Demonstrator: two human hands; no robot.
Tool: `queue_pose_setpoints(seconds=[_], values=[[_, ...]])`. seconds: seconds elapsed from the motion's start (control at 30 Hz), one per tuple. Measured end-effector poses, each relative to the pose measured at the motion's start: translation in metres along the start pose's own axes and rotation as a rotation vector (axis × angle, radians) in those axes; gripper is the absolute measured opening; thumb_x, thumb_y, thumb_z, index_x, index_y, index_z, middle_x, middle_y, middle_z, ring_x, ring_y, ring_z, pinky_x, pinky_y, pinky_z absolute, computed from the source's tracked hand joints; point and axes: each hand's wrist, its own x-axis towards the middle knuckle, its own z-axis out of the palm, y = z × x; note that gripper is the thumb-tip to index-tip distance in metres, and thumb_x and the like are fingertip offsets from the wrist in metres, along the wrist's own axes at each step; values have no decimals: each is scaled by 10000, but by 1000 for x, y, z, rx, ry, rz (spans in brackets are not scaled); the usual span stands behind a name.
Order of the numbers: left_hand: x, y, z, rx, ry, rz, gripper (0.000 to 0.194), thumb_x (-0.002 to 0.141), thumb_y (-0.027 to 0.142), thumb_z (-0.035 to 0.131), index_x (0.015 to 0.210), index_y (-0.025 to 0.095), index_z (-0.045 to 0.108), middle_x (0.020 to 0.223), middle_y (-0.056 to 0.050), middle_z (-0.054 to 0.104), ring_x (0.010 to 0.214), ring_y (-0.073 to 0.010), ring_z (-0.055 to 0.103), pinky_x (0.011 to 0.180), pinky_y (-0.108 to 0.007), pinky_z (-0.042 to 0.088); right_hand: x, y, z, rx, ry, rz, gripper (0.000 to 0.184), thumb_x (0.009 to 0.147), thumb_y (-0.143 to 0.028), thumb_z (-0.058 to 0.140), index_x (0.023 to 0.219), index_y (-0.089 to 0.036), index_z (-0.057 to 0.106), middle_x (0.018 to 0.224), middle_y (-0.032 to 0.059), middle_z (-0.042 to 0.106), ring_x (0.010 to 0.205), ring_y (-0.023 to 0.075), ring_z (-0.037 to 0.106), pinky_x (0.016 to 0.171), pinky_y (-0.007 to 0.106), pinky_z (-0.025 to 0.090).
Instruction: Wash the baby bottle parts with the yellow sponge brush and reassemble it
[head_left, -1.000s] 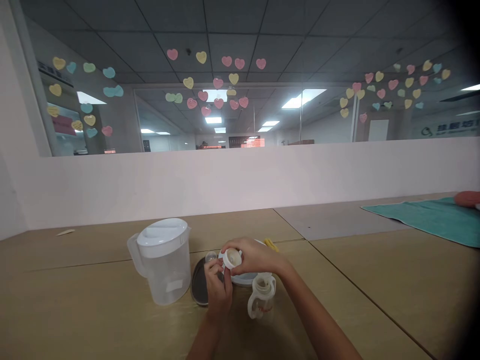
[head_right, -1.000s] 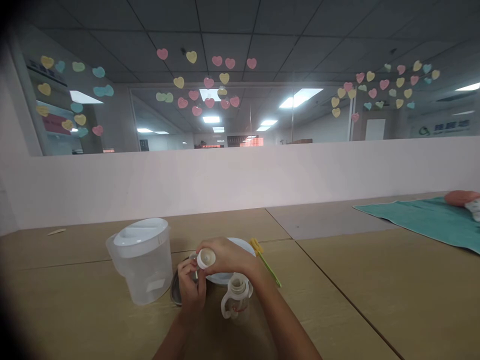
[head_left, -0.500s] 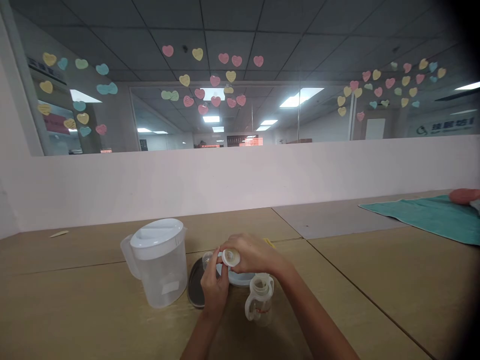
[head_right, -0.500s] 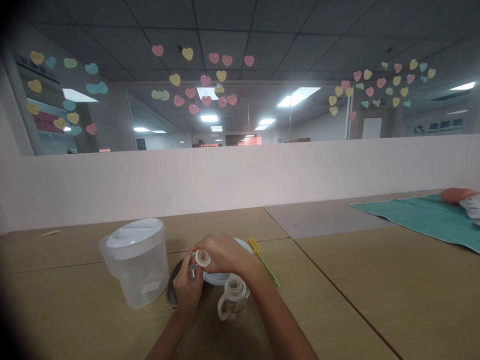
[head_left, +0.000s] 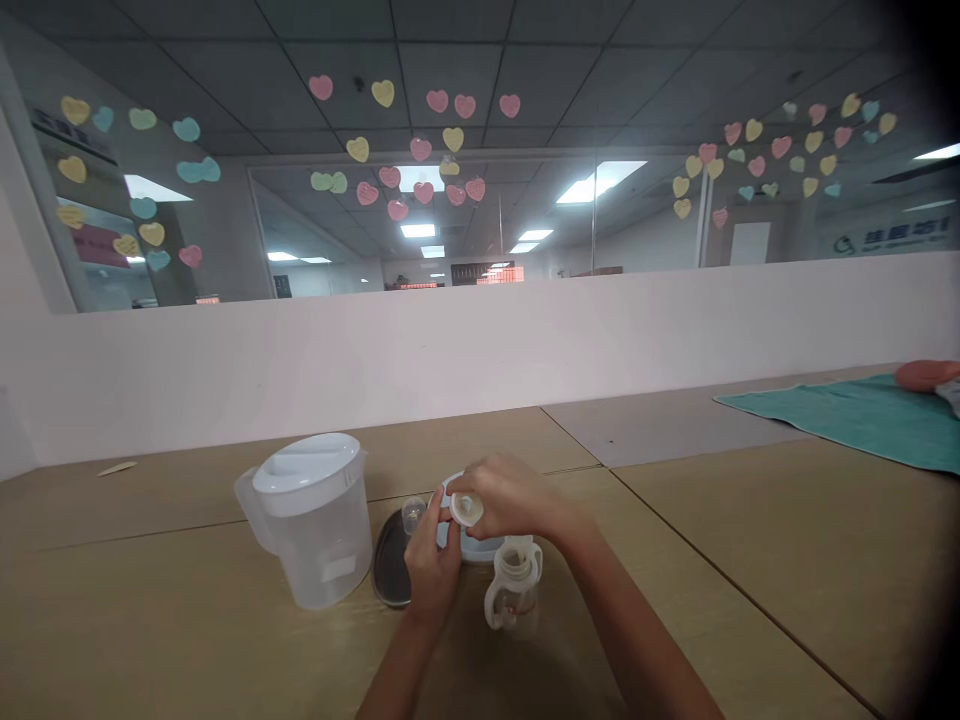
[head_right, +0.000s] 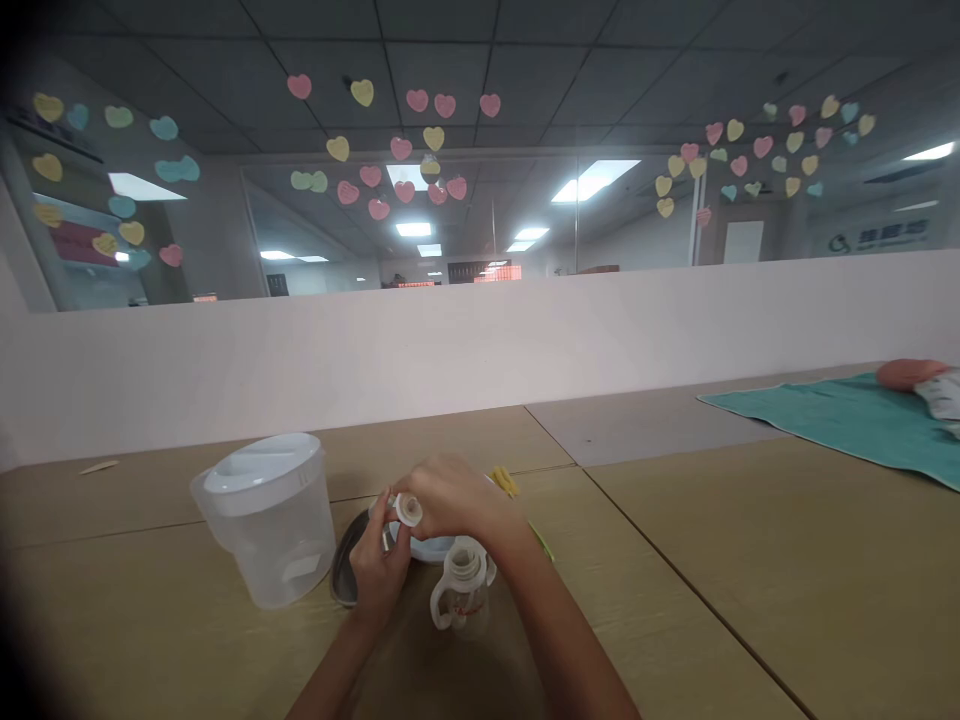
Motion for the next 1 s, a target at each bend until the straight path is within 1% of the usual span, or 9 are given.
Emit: queue_pose_setpoints(seconds=[0.1, 0.2, 0.37, 0.43, 0.5, 0.67, 0.8, 0.9, 1.0], values=[[0, 5, 2, -8, 15, -34, 407, 872, 292, 495, 1252, 146, 483, 809, -47, 704, 692, -145, 663, 680, -236, 506, -1, 6, -1, 24, -5, 24, 103, 685, -269, 615, 749, -192, 634, 648, 6, 621, 574, 101, 475, 515, 232, 204], [-1, 11, 2, -19, 11, -107, 397, 867, 314, 509, 1228, 149, 491, 756, -30, 696, 654, -142, 657, 659, -245, 511, -2, 15, 0, 82, -5, 27, 150, 666, -305, 653, 760, -190, 632, 685, -1, 634, 596, 101, 491, 538, 215, 247], [-1, 19, -1, -59, 48, -169, 411, 847, 305, 548, 1222, 155, 472, 753, -17, 689, 720, -145, 666, 709, -254, 522, -2, 26, 4, 214, 12, 12, 292, 658, -323, 677, 922, -203, 652, 834, 6, 664, 699, 121, 539, 599, 203, 315], [-1, 18, -2, -60, 62, -179, 409, 833, 302, 567, 1207, 163, 480, 782, -21, 687, 744, -148, 666, 729, -260, 523, -1, 28, 4, 260, 14, 3, 366, 655, -327, 683, 999, -210, 644, 881, 7, 663, 745, 130, 549, 621, 202, 331], [0, 14, -2, -54, 58, -210, 398, 826, 307, 570, 1192, 172, 490, 801, -25, 685, 731, -149, 662, 719, -263, 523, 0, 26, 4, 278, 19, -16, 380, 661, -316, 677, 1024, -213, 638, 895, 5, 657, 768, 132, 548, 635, 201, 338], [7, -2, -8, -45, 7, -239, 415, 813, 337, 554, 1188, 170, 495, 794, -21, 681, 726, -156, 653, 699, -268, 518, 3, 11, 2, 176, 38, -65, 273, 675, -254, 647, 944, -206, 650, 819, 7, 624, 748, 127, 532, 620, 201, 322], [11, -7, -14, -39, -40, -250, 311, 810, 356, 532, 1072, 195, 576, 945, -51, 675, 822, -167, 645, 725, -276, 513, 5, 2, 4, 73, 16, -83, 208, 672, -248, 637, 874, -202, 649, 769, 12, 600, 694, 122, 515, 579, 209, 291], [11, -5, -16, -87, -81, -281, 272, 802, 374, 541, 1008, 207, 604, 956, -50, 674, 838, -177, 641, 747, -293, 509, 5, 1, 3, 63, -7, -62, 264, 683, -230, 629, 946, -218, 646, 771, 13, 602, 699, 128, 523, 578, 214, 290], [11, -5, -16, -212, -179, -388, 348, 788, 403, 565, 1070, 199, 573, 925, -48, 680, 834, -186, 641, 766, -313, 504, -3, -2, -8, 171, 0, -60, 332, 674, -183, 637, 1002, -233, 627, 846, 10, 619, 784, 139, 543, 632, 210, 333]])
